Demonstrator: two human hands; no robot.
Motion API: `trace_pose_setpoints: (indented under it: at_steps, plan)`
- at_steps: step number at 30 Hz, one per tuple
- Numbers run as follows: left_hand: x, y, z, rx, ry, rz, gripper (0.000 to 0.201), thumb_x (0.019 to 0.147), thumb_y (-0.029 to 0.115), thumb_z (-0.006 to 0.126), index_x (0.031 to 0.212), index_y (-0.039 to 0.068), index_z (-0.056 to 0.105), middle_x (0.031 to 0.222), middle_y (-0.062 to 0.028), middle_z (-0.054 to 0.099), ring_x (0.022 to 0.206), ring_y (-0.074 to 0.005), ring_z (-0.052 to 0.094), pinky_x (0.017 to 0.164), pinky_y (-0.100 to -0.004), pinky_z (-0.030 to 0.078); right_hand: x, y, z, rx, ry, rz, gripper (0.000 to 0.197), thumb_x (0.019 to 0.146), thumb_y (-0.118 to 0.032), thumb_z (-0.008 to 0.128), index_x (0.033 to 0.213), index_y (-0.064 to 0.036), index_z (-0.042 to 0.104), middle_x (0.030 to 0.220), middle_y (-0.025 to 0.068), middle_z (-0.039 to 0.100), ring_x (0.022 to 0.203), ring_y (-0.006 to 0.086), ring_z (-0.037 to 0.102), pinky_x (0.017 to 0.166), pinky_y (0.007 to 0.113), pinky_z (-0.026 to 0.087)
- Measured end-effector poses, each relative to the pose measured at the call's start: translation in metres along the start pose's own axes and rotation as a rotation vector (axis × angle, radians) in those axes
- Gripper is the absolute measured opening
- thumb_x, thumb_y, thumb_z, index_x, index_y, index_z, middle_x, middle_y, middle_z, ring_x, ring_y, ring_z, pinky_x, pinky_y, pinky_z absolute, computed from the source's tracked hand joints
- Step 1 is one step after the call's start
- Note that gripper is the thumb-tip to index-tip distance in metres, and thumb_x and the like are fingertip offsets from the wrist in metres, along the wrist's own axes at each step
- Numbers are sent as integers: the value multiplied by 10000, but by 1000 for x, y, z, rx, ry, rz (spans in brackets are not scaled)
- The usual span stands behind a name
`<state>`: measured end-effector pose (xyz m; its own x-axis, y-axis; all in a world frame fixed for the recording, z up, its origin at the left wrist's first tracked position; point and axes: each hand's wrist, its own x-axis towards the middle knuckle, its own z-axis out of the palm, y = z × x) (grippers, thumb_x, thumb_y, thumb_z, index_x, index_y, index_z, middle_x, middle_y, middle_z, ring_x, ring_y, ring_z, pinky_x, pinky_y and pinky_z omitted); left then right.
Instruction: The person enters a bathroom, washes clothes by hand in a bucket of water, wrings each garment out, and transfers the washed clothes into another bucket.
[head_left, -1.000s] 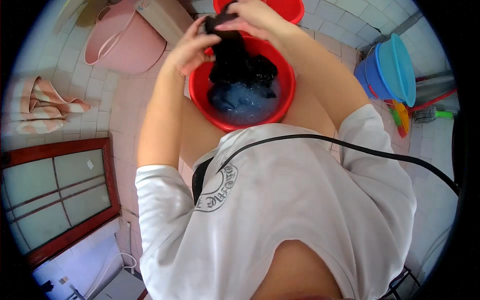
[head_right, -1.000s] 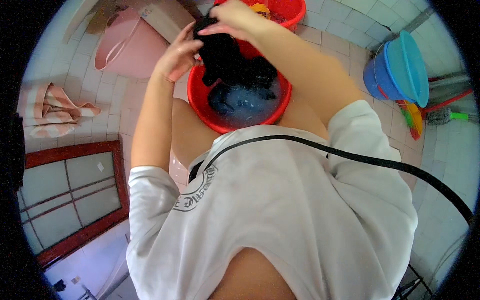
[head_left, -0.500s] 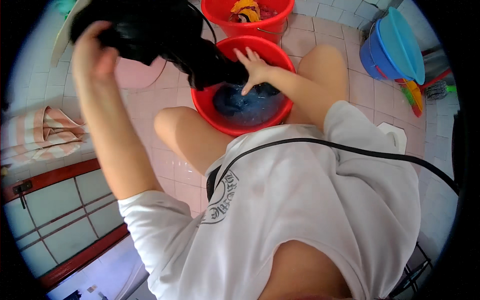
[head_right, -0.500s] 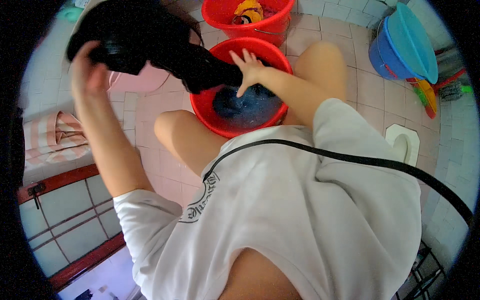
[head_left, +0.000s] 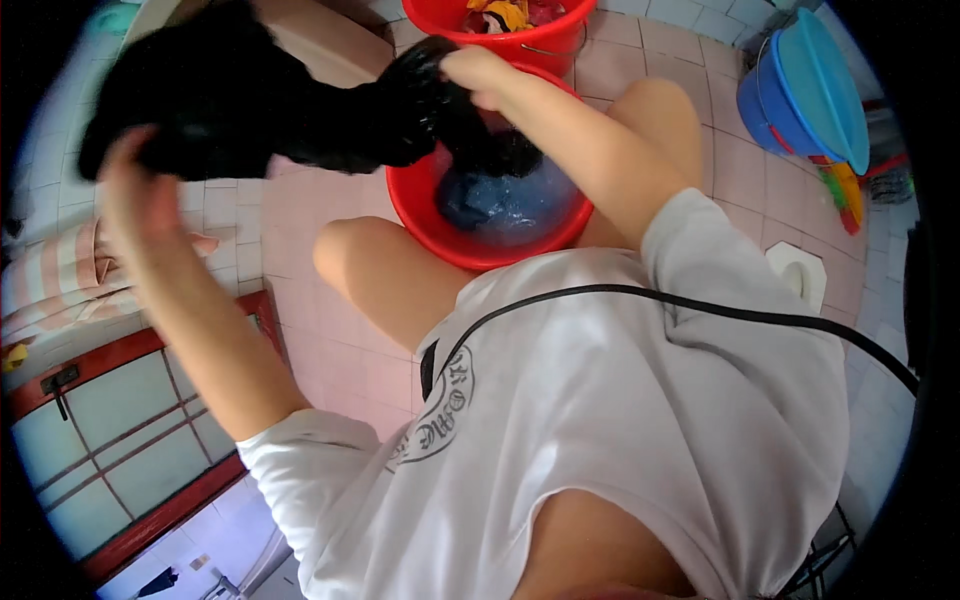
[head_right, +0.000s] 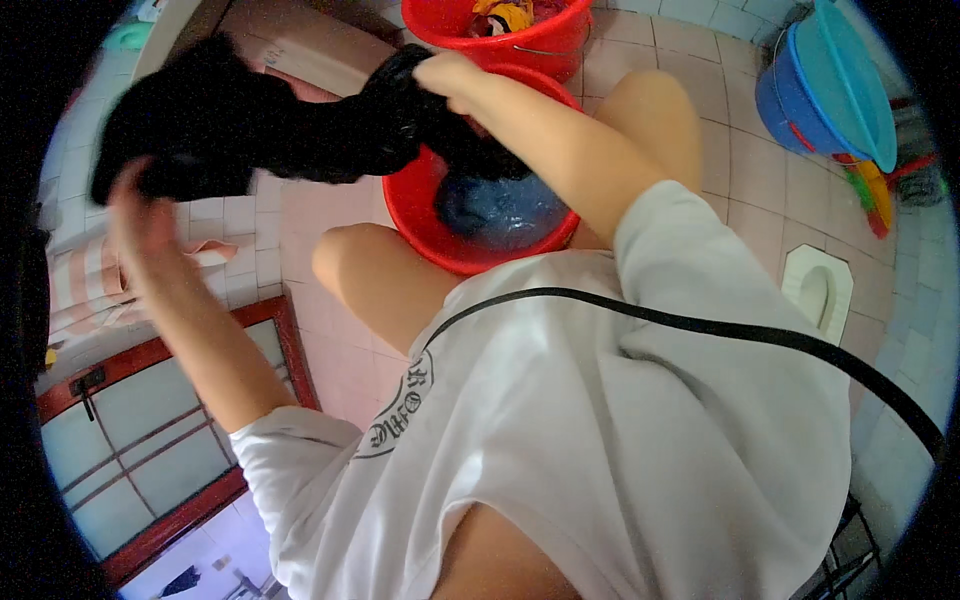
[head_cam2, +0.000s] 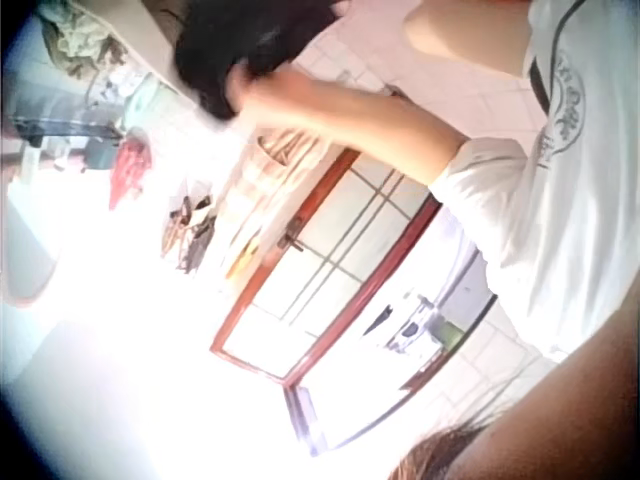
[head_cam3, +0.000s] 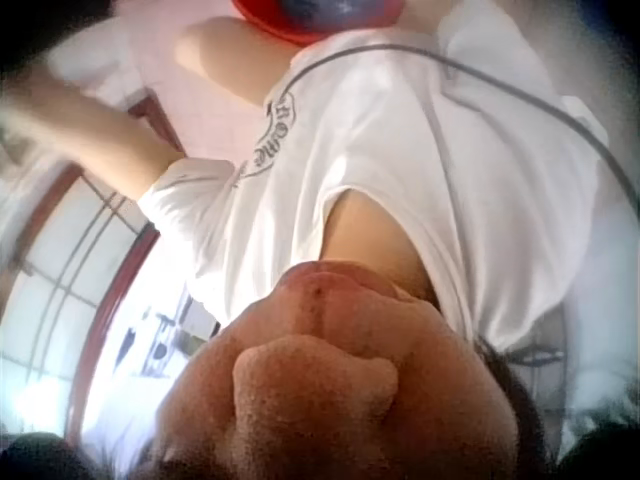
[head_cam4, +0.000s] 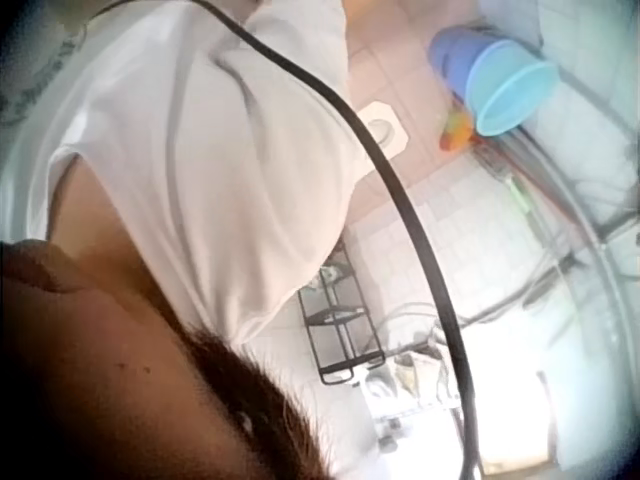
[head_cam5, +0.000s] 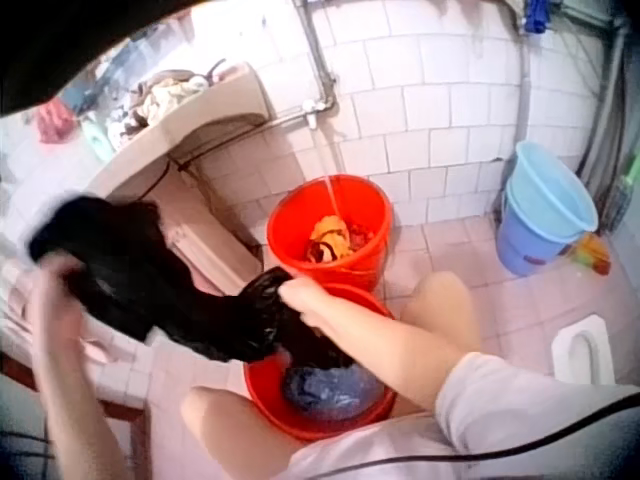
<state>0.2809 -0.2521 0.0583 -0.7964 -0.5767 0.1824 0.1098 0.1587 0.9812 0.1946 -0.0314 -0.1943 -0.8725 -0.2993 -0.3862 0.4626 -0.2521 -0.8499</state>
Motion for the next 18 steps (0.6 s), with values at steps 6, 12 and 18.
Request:
trace_pose_setpoints:
  at_steps: [6, 12, 18]
  plan:
    - [-69, -238, 49, 694, -412, 28, 296, 665, 21, 547, 951, -40, 594, 735, -230, 588, 721, -329, 583, 697, -388, 455, 25, 73, -70, -920, 190, 48, 324, 757, -133, 517, 1066, -64, 587, 982, 164, 594, 945, 336, 559, 837, 368, 437]
    - [-147, -331, 108, 1376, -1244, -135, 925, 688, 108, 645, 1395, 297, 80, 1421, -233, -125, 1279, -505, 89, 1024, -523, 238, -8, 150, -67, -1617, -29, -34, 292, 857, -205, 397, 1104, -144, 539, 1414, 103, 213, 1281, 464, 121, 968, 682, 104]
    - [-166, -366, 107, 1575, -1273, -431, 907, 705, 156, 646, 1393, 345, 86, 1453, -158, -110, 1313, -445, 9, 965, -659, 165, 15, 202, -72, -1766, -332, -13, 332, 819, -169, 461, 1137, -157, 555, 1356, 136, 337, 1305, 328, 177, 1057, 459, 179]
